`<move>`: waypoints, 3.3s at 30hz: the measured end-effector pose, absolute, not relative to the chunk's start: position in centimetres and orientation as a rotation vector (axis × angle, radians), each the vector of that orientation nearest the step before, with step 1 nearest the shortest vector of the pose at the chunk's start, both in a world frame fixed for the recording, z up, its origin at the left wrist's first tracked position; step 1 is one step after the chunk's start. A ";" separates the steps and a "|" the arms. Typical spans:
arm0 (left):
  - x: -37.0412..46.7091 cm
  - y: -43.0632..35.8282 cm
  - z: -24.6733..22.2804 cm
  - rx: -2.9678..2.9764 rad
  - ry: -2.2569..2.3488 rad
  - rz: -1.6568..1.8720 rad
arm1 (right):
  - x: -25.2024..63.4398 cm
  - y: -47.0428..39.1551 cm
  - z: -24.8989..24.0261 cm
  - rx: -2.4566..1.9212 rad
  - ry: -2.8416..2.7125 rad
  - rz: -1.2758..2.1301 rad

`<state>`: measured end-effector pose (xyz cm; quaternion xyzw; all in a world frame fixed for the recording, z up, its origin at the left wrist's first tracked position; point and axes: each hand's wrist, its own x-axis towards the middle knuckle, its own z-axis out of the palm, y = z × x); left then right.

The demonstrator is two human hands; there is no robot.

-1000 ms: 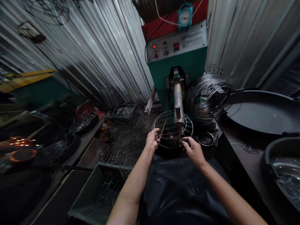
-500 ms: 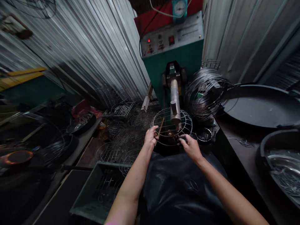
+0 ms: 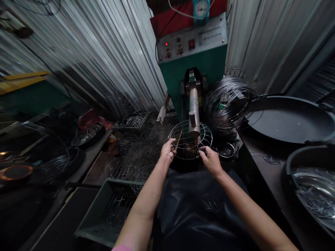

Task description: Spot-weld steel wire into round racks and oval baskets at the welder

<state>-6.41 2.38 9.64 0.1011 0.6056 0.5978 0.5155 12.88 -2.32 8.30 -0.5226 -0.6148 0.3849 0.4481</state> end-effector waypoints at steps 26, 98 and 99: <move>-9.5 1.9 9.7 0.396 1.519 1.265 | 9.3 -4.9 7.5 -1.122 -1.413 1.328; -9.9 4.2 9.6 0.458 1.477 0.995 | 16.0 -11.8 -1.8 -1.862 -2.684 0.975; -9.8 4.2 9.6 0.439 1.474 1.004 | 16.7 -11.9 -1.7 -1.855 -2.683 0.975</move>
